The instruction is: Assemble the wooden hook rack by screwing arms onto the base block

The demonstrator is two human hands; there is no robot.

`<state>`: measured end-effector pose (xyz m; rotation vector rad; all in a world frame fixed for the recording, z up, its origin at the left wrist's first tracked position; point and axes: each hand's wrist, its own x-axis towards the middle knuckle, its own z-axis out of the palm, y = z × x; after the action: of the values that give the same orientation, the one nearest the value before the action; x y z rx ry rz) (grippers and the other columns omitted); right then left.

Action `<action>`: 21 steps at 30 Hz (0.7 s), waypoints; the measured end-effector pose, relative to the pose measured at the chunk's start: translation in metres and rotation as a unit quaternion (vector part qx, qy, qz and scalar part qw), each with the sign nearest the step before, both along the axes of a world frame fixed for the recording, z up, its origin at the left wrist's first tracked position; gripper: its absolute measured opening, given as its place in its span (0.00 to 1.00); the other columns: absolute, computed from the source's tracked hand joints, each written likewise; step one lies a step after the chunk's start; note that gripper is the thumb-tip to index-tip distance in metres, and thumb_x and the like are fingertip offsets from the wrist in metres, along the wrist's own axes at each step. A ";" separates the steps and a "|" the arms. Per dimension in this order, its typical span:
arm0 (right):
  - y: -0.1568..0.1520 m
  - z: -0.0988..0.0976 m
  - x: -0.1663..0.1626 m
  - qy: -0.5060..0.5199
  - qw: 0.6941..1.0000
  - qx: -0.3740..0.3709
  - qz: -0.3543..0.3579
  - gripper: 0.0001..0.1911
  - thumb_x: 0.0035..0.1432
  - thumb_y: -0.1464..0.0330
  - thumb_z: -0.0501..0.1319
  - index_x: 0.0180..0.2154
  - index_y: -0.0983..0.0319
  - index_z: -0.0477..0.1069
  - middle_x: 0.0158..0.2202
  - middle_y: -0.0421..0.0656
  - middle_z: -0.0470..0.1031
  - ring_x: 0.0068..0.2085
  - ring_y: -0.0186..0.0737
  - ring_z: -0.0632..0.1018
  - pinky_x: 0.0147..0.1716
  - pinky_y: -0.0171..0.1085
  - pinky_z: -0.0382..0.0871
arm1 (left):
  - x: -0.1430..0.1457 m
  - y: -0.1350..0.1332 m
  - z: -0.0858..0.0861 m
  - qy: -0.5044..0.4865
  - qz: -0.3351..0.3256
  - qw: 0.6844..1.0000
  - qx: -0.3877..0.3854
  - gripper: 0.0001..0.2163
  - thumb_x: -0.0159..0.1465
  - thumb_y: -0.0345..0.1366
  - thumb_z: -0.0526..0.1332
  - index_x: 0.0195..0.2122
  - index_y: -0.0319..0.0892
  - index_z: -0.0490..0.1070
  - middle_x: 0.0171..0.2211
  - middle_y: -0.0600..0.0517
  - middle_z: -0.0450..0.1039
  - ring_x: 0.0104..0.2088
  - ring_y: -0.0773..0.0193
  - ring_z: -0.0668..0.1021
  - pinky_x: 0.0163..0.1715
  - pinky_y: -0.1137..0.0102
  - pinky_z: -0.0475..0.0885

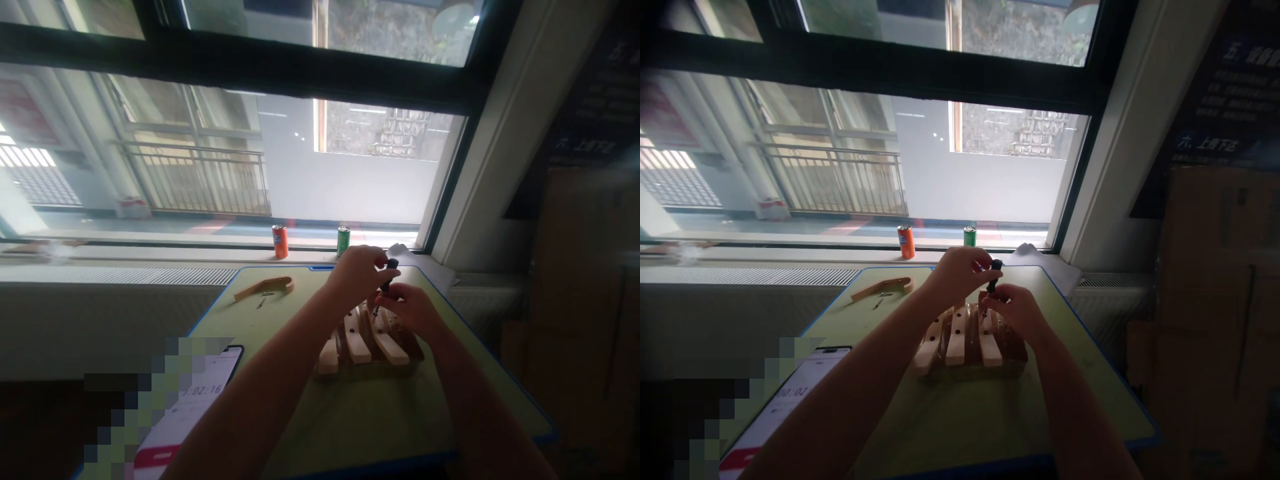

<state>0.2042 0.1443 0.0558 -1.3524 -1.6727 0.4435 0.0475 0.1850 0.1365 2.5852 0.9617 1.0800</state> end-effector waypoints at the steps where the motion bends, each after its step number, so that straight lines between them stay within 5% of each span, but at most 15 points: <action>1: 0.000 -0.001 0.000 -0.002 1.000 0.004 -0.003 0.13 0.47 0.58 0.62 0.28 0.62 0.74 0.26 0.42 0.76 0.26 0.36 0.73 0.26 0.35 0.63 | 0.001 0.000 -0.001 0.000 0.000 1.000 0.003 0.14 0.55 0.49 0.61 0.30 0.42 0.73 0.30 0.51 0.74 0.28 0.65 0.74 0.29 0.70 0.67; 8: -0.002 0.001 0.000 -0.009 1.000 -0.012 0.011 0.14 0.49 0.59 0.61 0.32 0.62 0.76 0.28 0.42 0.77 0.27 0.37 0.73 0.27 0.35 0.65 | 0.001 -0.001 0.002 0.024 -0.024 0.999 -0.007 0.10 0.57 0.42 0.60 0.30 0.41 0.74 0.27 0.52 0.75 0.27 0.66 0.74 0.28 0.71 0.66; 16: -0.003 0.000 0.001 -0.028 0.999 -0.013 0.021 0.14 0.51 0.60 0.60 0.33 0.62 0.77 0.28 0.43 0.77 0.27 0.36 0.73 0.28 0.35 0.64 | -0.002 0.000 0.001 0.005 -0.074 0.996 -0.044 0.16 0.55 0.34 0.59 0.46 0.43 0.72 0.38 0.50 0.76 0.35 0.65 0.76 0.35 0.70 0.70; 21: -0.002 -0.001 -0.002 -0.049 0.999 0.010 0.000 0.12 0.50 0.59 0.60 0.30 0.61 0.75 0.25 0.40 0.75 0.25 0.33 0.69 0.25 0.33 0.62 | -0.002 0.003 -0.003 -0.008 -0.060 0.998 -0.034 0.12 0.55 0.39 0.60 0.39 0.42 0.74 0.34 0.50 0.76 0.32 0.65 0.76 0.34 0.68 0.71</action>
<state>0.2020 0.1425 0.0551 -1.3797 -1.7524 0.3639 0.0459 0.1882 0.1337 2.5401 0.8133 1.0166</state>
